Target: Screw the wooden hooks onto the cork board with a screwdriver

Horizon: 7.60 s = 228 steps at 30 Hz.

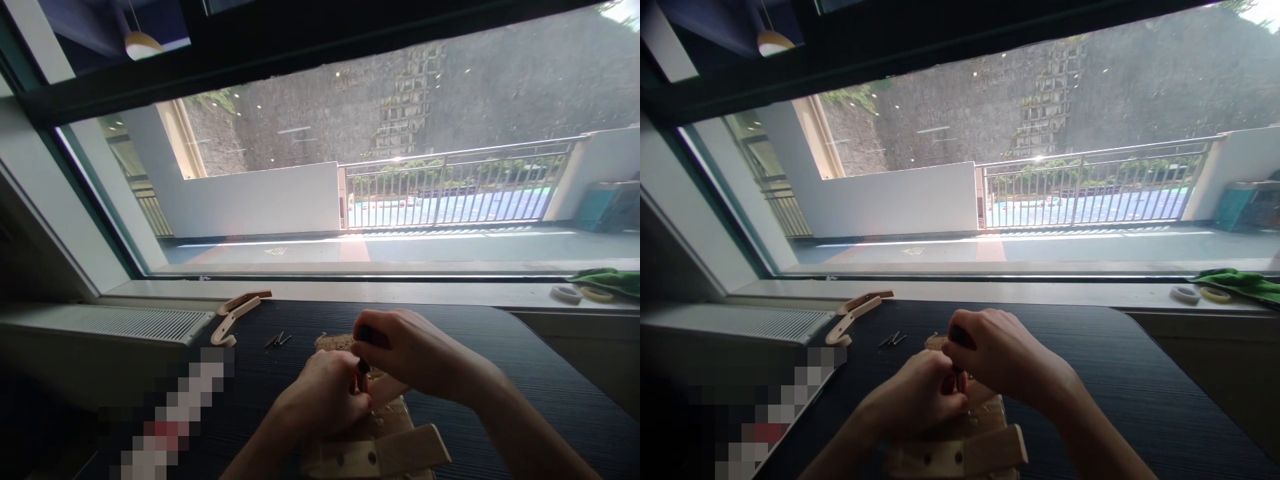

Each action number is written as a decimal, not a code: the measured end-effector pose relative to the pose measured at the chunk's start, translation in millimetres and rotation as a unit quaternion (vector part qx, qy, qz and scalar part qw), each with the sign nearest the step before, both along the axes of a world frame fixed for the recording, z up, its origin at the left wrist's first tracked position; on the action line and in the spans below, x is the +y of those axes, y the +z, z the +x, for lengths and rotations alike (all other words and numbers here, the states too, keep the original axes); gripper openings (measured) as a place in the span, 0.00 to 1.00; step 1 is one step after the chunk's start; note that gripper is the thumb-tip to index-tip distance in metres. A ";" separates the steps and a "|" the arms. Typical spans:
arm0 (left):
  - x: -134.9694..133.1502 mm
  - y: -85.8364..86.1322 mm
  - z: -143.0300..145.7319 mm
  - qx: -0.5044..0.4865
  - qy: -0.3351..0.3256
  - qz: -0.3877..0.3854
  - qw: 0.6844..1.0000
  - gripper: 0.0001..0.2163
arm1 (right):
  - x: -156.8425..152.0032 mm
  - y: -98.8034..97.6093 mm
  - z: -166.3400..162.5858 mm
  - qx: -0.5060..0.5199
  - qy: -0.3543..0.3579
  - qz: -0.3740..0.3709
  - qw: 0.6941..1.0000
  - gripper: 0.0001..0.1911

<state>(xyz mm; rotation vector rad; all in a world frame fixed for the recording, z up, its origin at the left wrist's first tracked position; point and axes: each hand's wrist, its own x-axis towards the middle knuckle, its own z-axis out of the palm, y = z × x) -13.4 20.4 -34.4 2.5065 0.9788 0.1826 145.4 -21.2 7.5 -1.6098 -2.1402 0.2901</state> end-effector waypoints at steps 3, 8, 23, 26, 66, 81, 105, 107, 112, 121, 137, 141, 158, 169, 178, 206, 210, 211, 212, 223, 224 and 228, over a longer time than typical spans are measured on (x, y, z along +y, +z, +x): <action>0.4 -0.4 -0.5 0.002 0.000 0.006 1.000 0.10 | -2.0 2.1 -2.4 0.004 0.008 -0.012 1.000 0.10; 2.6 -4.9 -1.6 -0.025 -0.020 0.023 0.999 0.10 | -5.9 5.4 -3.0 0.013 0.066 -0.033 0.997 0.09; 0.6 -0.9 -1.4 -0.014 -0.010 -0.012 1.000 0.09 | -4.9 4.5 -1.3 0.011 0.022 -0.019 1.000 0.10; 1.1 -0.1 -1.3 -0.009 -0.016 -0.006 1.000 0.09 | -5.1 4.8 -1.3 0.011 0.034 -0.015 0.999 0.09; 2.4 -0.4 -0.5 -0.004 -0.002 -0.018 1.000 0.11 | -5.8 4.4 0.1 0.046 0.016 -0.016 0.999 0.09; 2.7 -1.0 -1.6 0.000 -0.005 -0.012 1.000 0.10 | -8.7 12.5 -2.1 0.097 0.030 -0.037 0.994 0.12; 3.8 -3.5 -1.1 0.006 -0.019 0.003 1.000 0.11 | -5.8 7.2 -4.5 0.068 0.037 -0.037 0.996 0.09; 3.8 -4.7 -1.3 0.003 -0.018 -0.001 1.000 0.12 | -4.6 6.0 -4.6 0.066 0.025 -0.031 0.997 0.09; 3.6 -5.3 -1.9 -0.008 -0.015 -0.007 1.000 0.11 | -5.6 7.7 -3.3 0.066 0.023 -0.034 0.997 0.10; 2.5 -0.1 -1.0 0.012 -0.006 0.001 1.000 0.12 | -6.1 8.4 -4.6 0.091 0.039 -0.042 0.994 0.12; 2.2 -1.1 -1.1 0.000 -0.002 -0.012 1.000 0.12 | -8.8 10.3 -3.2 0.103 0.040 -0.041 0.993 0.10; 2.7 -1.8 -1.0 0.001 -0.002 -0.005 1.000 0.12 | -6.3 7.1 -3.6 0.093 0.027 -0.028 0.995 0.11; 3.0 -2.5 -0.3 -0.004 0.002 -0.014 1.000 0.11 | -7.9 8.7 -3.3 0.089 0.035 -0.037 0.995 0.10; 7.8 -13.0 -1.7 -0.036 -0.027 0.008 0.999 0.09 | -8.1 7.6 -3.5 0.094 0.043 -0.053 0.993 0.12; 6.9 -11.2 -1.7 -0.015 -0.024 0.029 0.999 0.10 | -5.3 5.3 -3.4 0.094 0.046 -0.055 0.993 0.09; 1.7 0.7 -0.9 0.003 0.005 -0.017 1.000 0.12 | -5.2 6.1 -1.2 0.057 0.008 -0.004 0.998 0.12; 1.5 0.3 -1.3 -0.006 0.001 -0.015 1.000 0.11 | -6.8 9.3 -2.3 0.055 0.021 -0.008 0.998 0.12; 1.6 0.4 -1.4 -0.004 -0.003 -0.016 1.000 0.11 | -7.2 9.8 -2.3 0.058 0.032 -0.018 0.998 0.11; 1.7 0.3 -1.4 -0.001 -0.005 -0.015 1.000 0.11 | -7.4 9.9 -2.4 0.062 0.042 -0.027 0.997 0.11; 3.1 -4.4 -1.3 -0.010 -0.010 0.003 1.000 0.11 | -2.6 3.9 -3.7 0.062 0.010 -0.023 0.998 0.12; 3.0 -4.5 -1.2 -0.011 -0.009 0.001 1.000 0.11 | -2.7 4.3 -3.4 0.062 0.010 -0.022 0.998 0.12; 2.5 -2.2 -1.4 -0.013 -0.012 -0.006 1.000 0.11 | -5.0 8.2 -1.2 0.080 0.024 -0.034 0.996 0.13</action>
